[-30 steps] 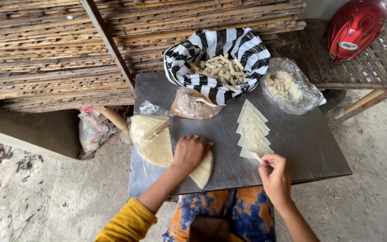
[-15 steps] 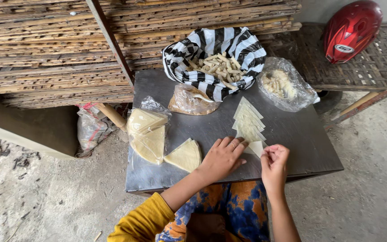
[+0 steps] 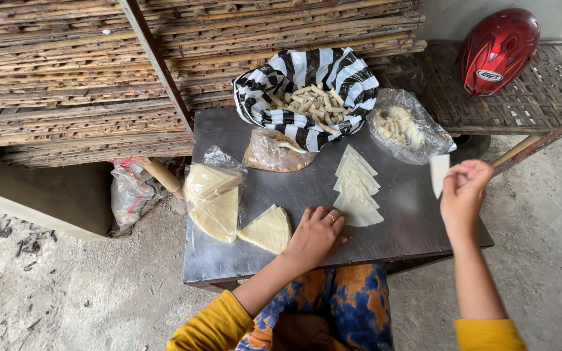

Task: The person prepares samosas by placing filling onto triangular dough sheets and folding them into a triangular shape by hand.

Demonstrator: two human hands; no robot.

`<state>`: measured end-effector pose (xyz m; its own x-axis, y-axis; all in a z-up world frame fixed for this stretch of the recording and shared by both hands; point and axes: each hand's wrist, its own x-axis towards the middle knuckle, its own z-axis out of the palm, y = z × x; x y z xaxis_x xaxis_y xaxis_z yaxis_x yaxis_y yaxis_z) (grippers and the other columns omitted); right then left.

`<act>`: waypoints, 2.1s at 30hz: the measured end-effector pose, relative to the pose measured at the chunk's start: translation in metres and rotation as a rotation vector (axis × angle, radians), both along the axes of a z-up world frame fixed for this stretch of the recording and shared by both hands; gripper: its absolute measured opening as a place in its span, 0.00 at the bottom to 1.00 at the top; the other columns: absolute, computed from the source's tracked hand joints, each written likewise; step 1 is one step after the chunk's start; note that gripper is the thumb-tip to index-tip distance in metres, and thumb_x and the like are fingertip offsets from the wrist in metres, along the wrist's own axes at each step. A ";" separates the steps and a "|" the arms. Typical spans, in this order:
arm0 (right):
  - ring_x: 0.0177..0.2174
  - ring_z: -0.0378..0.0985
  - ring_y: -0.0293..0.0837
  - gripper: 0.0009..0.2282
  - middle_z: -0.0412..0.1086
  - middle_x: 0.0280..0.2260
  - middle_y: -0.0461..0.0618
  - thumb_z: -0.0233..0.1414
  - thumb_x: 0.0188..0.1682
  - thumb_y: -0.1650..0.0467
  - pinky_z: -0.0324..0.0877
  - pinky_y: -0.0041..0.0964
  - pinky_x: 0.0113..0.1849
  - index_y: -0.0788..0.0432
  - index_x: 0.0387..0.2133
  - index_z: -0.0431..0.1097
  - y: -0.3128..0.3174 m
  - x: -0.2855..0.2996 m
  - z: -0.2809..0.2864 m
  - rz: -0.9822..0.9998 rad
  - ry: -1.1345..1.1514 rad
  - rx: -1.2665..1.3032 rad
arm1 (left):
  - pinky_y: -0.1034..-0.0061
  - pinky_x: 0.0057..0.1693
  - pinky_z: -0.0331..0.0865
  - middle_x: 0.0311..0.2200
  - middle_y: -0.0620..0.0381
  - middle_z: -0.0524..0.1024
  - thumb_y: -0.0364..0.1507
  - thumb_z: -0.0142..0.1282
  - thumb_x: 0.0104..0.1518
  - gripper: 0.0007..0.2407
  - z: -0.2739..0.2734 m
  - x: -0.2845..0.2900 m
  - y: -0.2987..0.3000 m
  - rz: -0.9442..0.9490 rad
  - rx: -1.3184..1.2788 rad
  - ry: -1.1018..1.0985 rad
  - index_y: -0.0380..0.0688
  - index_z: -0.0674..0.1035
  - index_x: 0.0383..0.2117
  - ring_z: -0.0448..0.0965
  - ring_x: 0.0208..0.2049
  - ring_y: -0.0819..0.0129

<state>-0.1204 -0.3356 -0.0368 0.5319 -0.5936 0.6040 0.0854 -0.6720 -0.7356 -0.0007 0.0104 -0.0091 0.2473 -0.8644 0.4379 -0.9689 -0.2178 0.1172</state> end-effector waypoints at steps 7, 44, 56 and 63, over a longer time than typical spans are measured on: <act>0.32 0.83 0.53 0.19 0.77 0.33 0.54 0.54 0.48 0.74 0.76 0.46 0.34 0.60 0.50 0.56 0.020 -0.031 0.011 0.001 0.778 -0.528 | 0.56 0.64 0.60 0.58 0.48 0.70 0.40 0.58 0.58 0.24 -0.001 0.006 0.014 0.061 -0.111 0.116 0.39 0.73 0.57 0.66 0.62 0.51; 0.23 0.80 0.42 0.20 0.82 0.38 0.43 0.54 0.54 0.73 0.74 0.36 0.26 0.59 0.58 0.58 0.083 -0.051 0.039 0.104 0.943 -0.293 | 0.47 0.66 0.54 0.51 0.44 0.75 0.40 0.55 0.60 0.16 -0.008 -0.010 0.052 0.196 0.017 0.117 0.40 0.82 0.42 0.62 0.65 0.43; 0.38 0.83 0.49 0.16 0.78 0.38 0.56 0.55 0.50 0.77 0.79 0.38 0.38 0.64 0.52 0.65 0.136 -0.005 0.044 0.215 0.224 -0.582 | 0.50 0.65 0.56 0.45 0.45 0.75 0.36 0.59 0.57 0.15 0.013 -0.010 0.054 0.188 -0.041 0.190 0.38 0.74 0.43 0.68 0.60 0.48; 0.35 0.83 0.50 0.19 0.79 0.36 0.57 0.55 0.49 0.75 0.78 0.41 0.36 0.58 0.55 0.65 0.127 0.054 0.052 0.329 0.611 -0.534 | 0.52 0.62 0.58 0.44 0.45 0.75 0.36 0.61 0.56 0.15 0.019 -0.007 0.057 0.175 -0.116 0.237 0.41 0.75 0.42 0.70 0.58 0.49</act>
<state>-0.0669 -0.2086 0.0157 0.9478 -0.0722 0.3104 0.0291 -0.9503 -0.3099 -0.0078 0.0675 0.0100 0.4951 -0.7473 0.4432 -0.8605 -0.3509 0.3695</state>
